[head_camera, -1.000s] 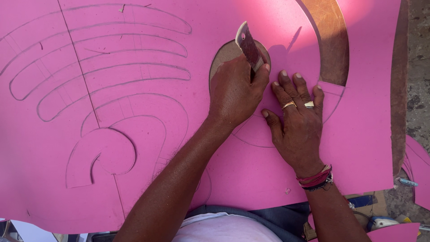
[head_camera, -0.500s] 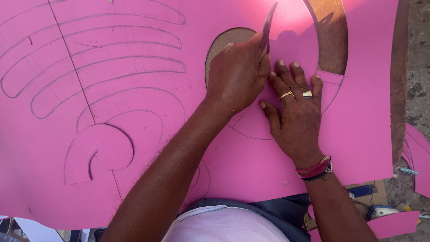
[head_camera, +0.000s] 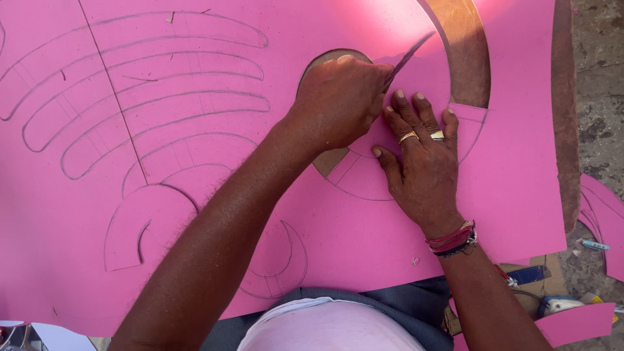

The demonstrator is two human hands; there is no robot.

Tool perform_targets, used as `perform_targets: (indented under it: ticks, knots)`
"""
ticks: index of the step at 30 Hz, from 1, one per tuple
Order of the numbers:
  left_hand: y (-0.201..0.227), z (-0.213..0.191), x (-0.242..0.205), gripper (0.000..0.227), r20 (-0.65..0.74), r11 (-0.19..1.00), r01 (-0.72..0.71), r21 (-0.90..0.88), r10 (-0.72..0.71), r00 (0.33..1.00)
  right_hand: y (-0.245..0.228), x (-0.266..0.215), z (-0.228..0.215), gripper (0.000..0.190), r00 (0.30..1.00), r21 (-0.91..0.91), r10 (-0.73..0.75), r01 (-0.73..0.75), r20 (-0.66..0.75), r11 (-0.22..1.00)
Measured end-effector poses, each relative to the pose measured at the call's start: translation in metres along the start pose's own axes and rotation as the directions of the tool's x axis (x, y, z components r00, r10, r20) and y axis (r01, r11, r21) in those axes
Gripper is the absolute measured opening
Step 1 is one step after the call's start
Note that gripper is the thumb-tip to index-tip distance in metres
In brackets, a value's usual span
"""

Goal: The person uses a utility knife to cut curved patterns out of a large pink foam sheet by following pencil outlines.

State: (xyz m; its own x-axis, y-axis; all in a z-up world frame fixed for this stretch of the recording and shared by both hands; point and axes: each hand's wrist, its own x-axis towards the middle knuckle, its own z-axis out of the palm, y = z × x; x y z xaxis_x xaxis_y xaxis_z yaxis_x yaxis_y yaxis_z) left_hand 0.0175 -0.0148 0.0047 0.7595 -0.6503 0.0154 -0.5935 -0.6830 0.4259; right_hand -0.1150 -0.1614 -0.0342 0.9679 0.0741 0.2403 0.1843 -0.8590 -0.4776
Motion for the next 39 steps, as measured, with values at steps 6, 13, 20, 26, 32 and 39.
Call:
perform_targets:
  ticks: [6,13,20,26,32,39]
  knots:
    - [-0.009,-0.023,-0.001,0.016,0.119,0.998,-0.059,0.035,0.054,0.991,-0.002,0.000,0.001,0.047,1.000,-0.002,0.008,-0.008,0.002,1.000]
    - [-0.022,-0.037,-0.020,0.018,0.040,0.992,0.020,-0.123,-0.016,0.999,-0.001,-0.002,0.001,0.047,1.000,-0.011,-0.010,0.010,-0.005,1.000]
    - [-0.027,-0.037,-0.018,0.018,0.220,0.976,0.037,-0.214,0.012,0.975,0.000,-0.004,0.003,0.048,1.000,-0.017,-0.019,0.019,-0.013,1.000]
    - [-0.031,-0.064,-0.020,0.015,-0.287,0.941,-0.019,-0.338,-0.084,0.954,-0.008,0.001,-0.008,0.043,0.999,0.020,-0.037,0.037,-0.018,0.999]
    - [0.013,-0.060,-0.059,0.035,0.081,0.951,-0.097,-0.295,0.126,0.989,-0.045,-0.011,-0.032,0.053,0.971,0.826,0.235,-0.165,0.041,0.539]
    - [0.055,-0.043,-0.094,0.043,0.277,0.947,0.039,-0.318,0.053,0.959,-0.035,-0.048,-0.008,0.033,0.863,0.908,0.290,-0.371,0.415,-0.197]
